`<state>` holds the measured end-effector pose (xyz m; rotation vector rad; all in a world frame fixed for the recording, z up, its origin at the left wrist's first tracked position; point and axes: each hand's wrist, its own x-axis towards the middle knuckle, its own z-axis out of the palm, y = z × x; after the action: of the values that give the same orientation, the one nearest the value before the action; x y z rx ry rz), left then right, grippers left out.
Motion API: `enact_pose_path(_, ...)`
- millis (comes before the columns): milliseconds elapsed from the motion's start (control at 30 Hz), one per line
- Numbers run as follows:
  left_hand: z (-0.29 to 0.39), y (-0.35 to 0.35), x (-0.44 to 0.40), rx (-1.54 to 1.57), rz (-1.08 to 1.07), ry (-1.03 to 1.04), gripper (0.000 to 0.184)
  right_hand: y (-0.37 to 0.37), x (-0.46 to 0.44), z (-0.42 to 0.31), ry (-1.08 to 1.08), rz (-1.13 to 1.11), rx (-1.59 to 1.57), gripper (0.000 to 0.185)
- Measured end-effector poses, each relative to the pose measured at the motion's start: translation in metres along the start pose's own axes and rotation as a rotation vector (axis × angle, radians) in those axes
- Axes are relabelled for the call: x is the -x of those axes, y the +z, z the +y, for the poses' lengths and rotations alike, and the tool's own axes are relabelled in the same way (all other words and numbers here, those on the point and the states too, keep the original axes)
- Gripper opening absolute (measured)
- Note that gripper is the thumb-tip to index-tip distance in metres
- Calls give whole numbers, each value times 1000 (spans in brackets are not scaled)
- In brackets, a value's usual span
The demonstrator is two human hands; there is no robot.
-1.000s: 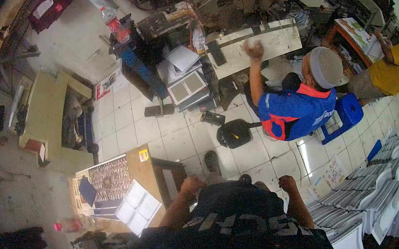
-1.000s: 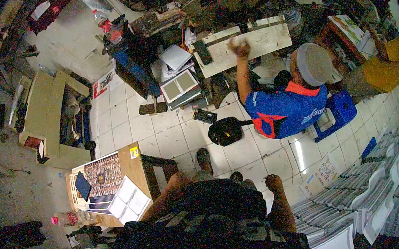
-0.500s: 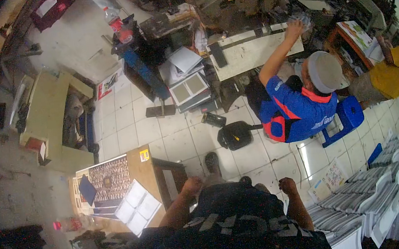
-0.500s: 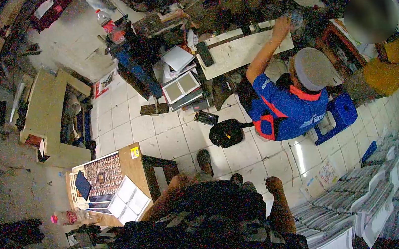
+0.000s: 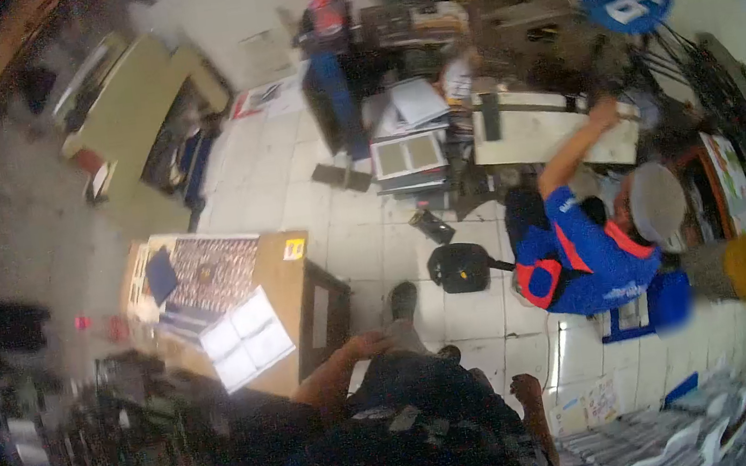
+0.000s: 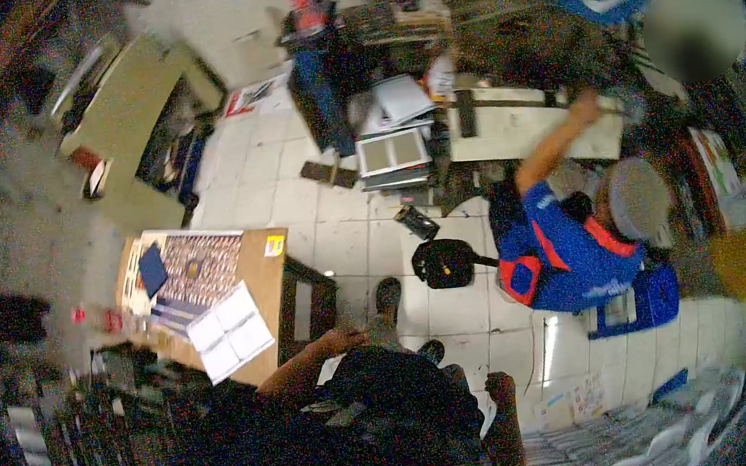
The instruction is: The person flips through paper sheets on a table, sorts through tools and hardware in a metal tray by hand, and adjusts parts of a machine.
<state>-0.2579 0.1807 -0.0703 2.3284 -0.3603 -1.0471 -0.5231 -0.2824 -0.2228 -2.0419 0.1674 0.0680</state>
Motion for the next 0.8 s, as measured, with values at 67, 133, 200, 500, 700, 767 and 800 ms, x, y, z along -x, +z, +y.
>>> enact_pose_path(67, 4, -2, 0, 13, -31, 18, 66, -16, -9, -38, 135, -65, 59, 17)
enact_pose_path(133, 7, -8, 4, 26, -68, -31, 65, -27, -23, -93, 289, -104, 99, 16)
enact_pose_path(200, 41, -27, 34, 248, -42, -126, 64, -35, -34, -86, -320, -258, 743, 14)
enact_pose_path(500, 13, -45, 31, 67, -39, -117, 57, -42, -91, -129, 520, -191, -24, 16)
enact_pose_path(700, -22, -86, 21, 150, 524, -154, 46, -33, -146, -171, 560, -236, 56, 27)
enact_pose_path(767, -22, -132, 21, 191, 559, -451, 42, -25, -166, -191, 590, -218, 3, 26)
enact_pose_path(800, -33, -146, 14, 205, 553, -450, 42, -22, -176, -200, 616, -198, -61, 25)
